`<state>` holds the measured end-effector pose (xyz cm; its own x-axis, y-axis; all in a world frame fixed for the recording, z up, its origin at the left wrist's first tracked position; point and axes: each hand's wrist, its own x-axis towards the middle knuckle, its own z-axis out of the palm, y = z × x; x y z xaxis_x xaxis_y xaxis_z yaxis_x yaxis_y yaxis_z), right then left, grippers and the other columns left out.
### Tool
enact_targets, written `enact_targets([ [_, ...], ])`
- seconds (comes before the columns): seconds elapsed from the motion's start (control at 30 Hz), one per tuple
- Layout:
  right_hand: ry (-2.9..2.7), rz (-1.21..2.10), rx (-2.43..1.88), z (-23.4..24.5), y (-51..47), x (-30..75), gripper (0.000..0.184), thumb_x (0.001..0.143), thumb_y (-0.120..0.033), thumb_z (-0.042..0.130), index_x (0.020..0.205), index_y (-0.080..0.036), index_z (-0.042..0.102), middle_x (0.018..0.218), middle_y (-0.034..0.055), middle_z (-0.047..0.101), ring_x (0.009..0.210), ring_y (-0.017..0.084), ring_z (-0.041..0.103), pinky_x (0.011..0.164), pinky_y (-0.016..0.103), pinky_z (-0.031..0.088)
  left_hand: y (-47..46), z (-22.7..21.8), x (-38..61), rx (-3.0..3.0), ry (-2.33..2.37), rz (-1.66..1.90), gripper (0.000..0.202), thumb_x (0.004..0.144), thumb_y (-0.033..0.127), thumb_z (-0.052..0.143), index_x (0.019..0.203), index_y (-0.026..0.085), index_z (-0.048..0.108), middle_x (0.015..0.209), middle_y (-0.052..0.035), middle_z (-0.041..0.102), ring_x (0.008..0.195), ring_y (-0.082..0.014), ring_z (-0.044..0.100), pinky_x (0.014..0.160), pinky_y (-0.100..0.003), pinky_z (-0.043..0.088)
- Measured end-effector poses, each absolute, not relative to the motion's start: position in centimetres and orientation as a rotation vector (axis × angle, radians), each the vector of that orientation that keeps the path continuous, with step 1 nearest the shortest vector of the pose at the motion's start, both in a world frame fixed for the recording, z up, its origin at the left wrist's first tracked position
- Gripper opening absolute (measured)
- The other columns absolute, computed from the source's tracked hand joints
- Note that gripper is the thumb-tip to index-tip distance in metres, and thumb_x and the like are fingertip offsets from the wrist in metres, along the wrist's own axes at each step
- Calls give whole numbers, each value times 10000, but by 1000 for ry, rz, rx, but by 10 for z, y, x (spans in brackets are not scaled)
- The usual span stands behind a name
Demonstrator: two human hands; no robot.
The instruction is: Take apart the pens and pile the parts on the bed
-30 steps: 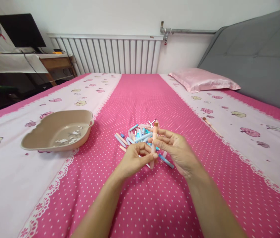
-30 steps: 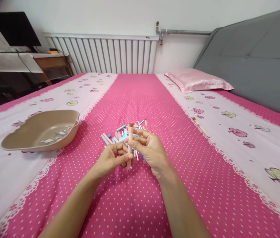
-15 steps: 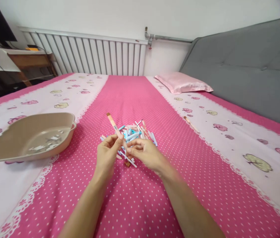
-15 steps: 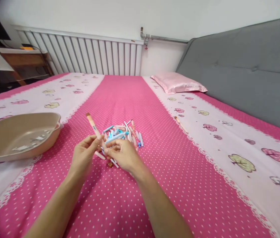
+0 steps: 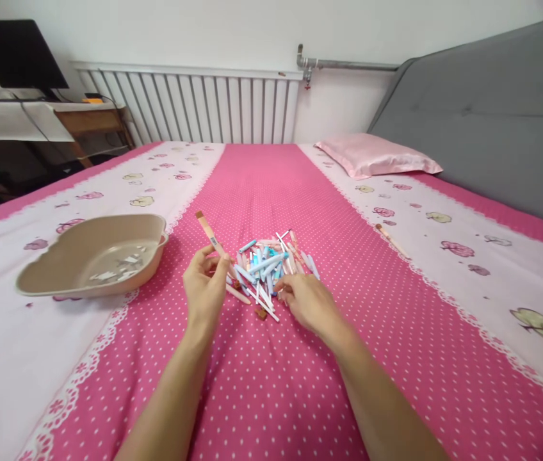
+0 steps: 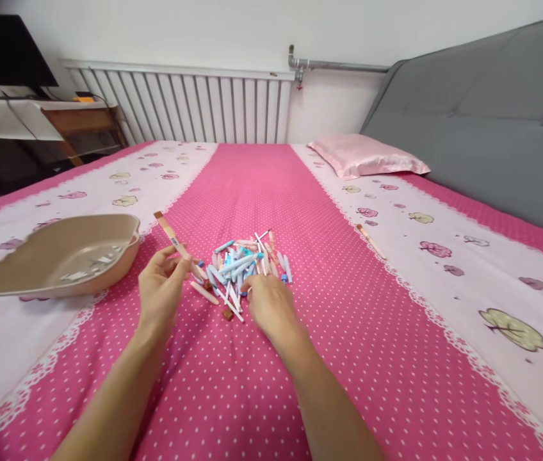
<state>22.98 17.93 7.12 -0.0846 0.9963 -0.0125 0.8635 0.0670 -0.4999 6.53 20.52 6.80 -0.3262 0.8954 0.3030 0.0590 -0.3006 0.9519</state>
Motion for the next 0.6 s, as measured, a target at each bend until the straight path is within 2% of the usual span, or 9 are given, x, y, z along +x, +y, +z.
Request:
enact_targets([
  [0.13, -2157, 682, -1701, 71, 174, 221, 198, 747, -132, 527, 824, -240, 675, 752, 5, 666, 738, 130, 596, 602, 202, 348, 207, 66, 61, 1312, 1336, 1697, 212, 716, 259, 602, 891, 147, 563, 666, 9, 613, 585, -100, 561, 562, -200, 423],
  [0.23, -2273, 675, -1622, 65, 172, 212, 173, 693, -156, 590, 824, -240, 665, 772, -4, 665, 742, 136, 594, 587, 202, 346, 208, 63, 62, 1365, 1317, 1646, 188, 721, 253, 587, 878, 152, 572, 728, 0, 616, 574, -93, 541, 557, -206, 422],
  [0.43, -2353, 488, -1861, 55, 168, 193, 160, 728, -153, 535, 800, -195, 672, 824, 80, 672, 789, 211, 615, 630, 266, 392, 205, 62, 66, 1526, 1344, 1524, 164, 736, 264, 558, 863, 167, 596, 769, -5, 610, 638, -116, 557, 593, -228, 438],
  [0.6, -2214, 618, -1633, 60, 169, 199, 124, 706, -160, 590, 774, -220, 674, 853, 39, 665, 819, 182, 608, 701, 271, 420, 204, 60, 65, 1751, 1478, 1459, 189, 782, 286, 507, 896, 171, 605, 847, -28, 625, 734, -142, 572, 676, -261, 443],
])
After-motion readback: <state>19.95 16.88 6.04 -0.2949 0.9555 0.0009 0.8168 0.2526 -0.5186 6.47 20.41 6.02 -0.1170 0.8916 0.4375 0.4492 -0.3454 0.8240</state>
